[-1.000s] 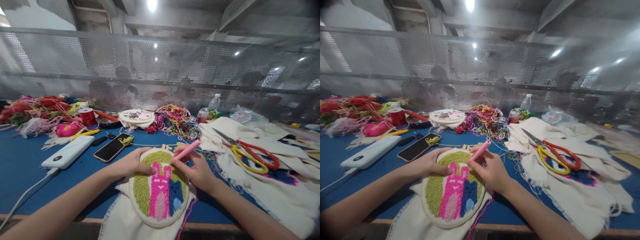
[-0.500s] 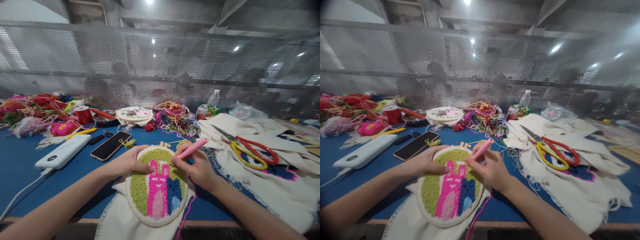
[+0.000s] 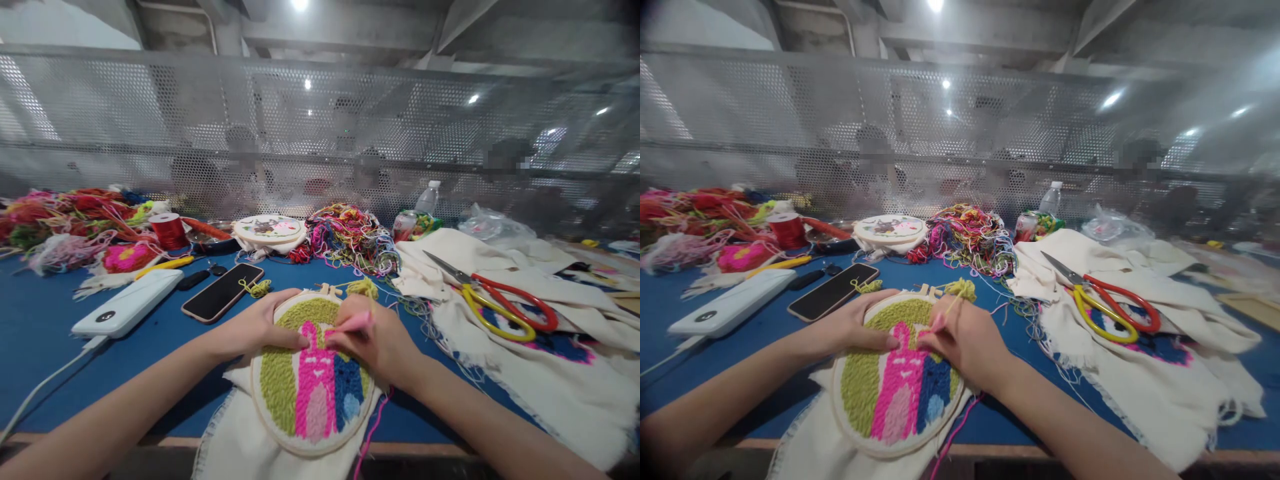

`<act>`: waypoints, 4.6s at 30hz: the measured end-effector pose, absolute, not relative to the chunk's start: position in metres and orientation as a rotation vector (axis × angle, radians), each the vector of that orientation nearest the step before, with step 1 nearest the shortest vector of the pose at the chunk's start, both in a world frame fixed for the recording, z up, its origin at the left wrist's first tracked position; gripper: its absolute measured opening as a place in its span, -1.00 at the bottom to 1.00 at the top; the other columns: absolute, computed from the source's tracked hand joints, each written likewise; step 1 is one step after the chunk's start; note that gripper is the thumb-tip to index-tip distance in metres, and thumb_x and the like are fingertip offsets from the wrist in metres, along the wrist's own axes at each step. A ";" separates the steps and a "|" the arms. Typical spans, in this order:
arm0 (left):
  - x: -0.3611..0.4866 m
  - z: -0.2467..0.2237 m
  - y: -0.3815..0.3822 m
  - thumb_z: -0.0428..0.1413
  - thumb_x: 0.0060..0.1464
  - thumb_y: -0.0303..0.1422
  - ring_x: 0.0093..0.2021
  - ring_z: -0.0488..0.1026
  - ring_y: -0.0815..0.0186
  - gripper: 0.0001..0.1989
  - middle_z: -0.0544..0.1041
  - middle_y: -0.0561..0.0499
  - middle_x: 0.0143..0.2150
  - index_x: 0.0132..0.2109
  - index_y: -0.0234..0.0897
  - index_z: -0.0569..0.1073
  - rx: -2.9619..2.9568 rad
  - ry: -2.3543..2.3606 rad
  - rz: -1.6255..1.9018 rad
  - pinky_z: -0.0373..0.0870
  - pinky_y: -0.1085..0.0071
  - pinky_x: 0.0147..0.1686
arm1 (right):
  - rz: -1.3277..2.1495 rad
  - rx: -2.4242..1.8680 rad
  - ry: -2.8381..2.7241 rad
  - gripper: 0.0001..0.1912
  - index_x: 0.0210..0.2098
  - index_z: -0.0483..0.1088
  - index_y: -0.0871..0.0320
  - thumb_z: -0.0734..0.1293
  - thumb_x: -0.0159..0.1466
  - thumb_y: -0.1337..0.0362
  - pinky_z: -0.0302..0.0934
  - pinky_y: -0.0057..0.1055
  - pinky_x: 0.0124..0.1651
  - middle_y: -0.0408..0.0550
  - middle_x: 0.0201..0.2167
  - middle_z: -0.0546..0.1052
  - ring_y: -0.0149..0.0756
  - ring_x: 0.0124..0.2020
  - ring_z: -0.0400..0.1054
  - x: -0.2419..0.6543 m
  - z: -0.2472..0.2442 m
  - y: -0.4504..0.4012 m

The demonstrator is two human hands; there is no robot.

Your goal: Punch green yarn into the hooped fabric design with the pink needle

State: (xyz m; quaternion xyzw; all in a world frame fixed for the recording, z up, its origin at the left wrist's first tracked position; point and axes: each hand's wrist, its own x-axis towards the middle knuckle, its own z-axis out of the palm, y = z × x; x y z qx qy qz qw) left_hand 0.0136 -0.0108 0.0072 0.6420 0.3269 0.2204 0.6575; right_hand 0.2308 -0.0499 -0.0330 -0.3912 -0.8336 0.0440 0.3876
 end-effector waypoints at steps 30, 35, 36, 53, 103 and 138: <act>0.013 0.003 0.000 0.30 -0.19 -0.42 -0.37 0.51 0.28 -0.53 0.59 -0.03 -0.27 -0.05 -0.27 0.43 1.498 0.900 0.617 0.45 0.44 -0.38 | 0.028 -0.902 -1.937 -0.89 -0.19 0.29 0.08 0.15 0.36 0.32 0.30 -0.28 -0.13 -0.02 -0.25 0.49 -0.24 -0.21 0.41 0.242 -0.029 -0.052; 0.013 0.001 0.001 0.30 -0.18 -0.43 -0.39 0.50 0.30 -0.58 0.57 0.00 -0.30 -0.10 -0.28 0.43 1.499 0.868 0.616 0.44 0.44 -0.39 | 0.043 -0.936 -1.944 -0.89 -0.17 0.28 0.08 0.15 0.36 0.32 0.30 -0.29 -0.14 -0.02 -0.24 0.48 -0.23 -0.19 0.41 0.245 -0.031 -0.053; 0.013 0.001 0.001 0.29 -0.18 -0.43 -0.39 0.50 0.30 -0.58 0.56 0.00 -0.31 -0.10 -0.28 0.43 1.497 0.864 0.619 0.44 0.44 -0.39 | 0.043 -0.933 -1.946 -0.89 -0.17 0.28 0.08 0.15 0.36 0.32 0.30 -0.29 -0.14 -0.02 -0.24 0.47 -0.23 -0.19 0.41 0.245 -0.031 -0.053; 0.014 0.004 -0.006 0.27 -0.13 -0.46 -0.30 0.50 0.32 -0.54 0.56 -0.03 -0.21 -0.02 -0.26 0.41 1.532 0.786 0.642 0.44 0.46 -0.30 | 0.006 -1.063 -2.193 -0.81 -0.18 0.34 0.12 0.12 0.37 0.28 0.30 -0.22 -0.13 0.04 -0.24 0.53 -0.17 -0.22 0.44 0.234 -0.027 -0.051; 0.012 -0.005 0.001 0.28 -0.17 -0.48 -0.32 0.51 0.29 -0.52 0.57 -0.05 -0.22 -0.03 -0.28 0.41 1.467 0.785 0.650 0.44 0.40 -0.31 | -0.213 -1.170 -2.226 -0.74 -0.13 0.42 0.14 0.14 0.37 0.23 0.33 -0.25 -0.12 0.05 -0.23 0.58 -0.18 -0.22 0.48 0.238 -0.039 -0.048; 0.013 0.001 -0.002 0.27 -0.17 -0.46 -0.41 0.48 0.36 -0.59 0.56 0.01 -0.31 -0.09 -0.27 0.43 1.491 0.823 0.656 0.41 0.48 -0.40 | 0.067 -1.046 -2.058 -0.83 -0.21 0.29 0.10 0.11 0.37 0.23 0.28 -0.23 -0.14 -0.01 -0.28 0.50 -0.20 -0.23 0.41 0.247 -0.028 -0.056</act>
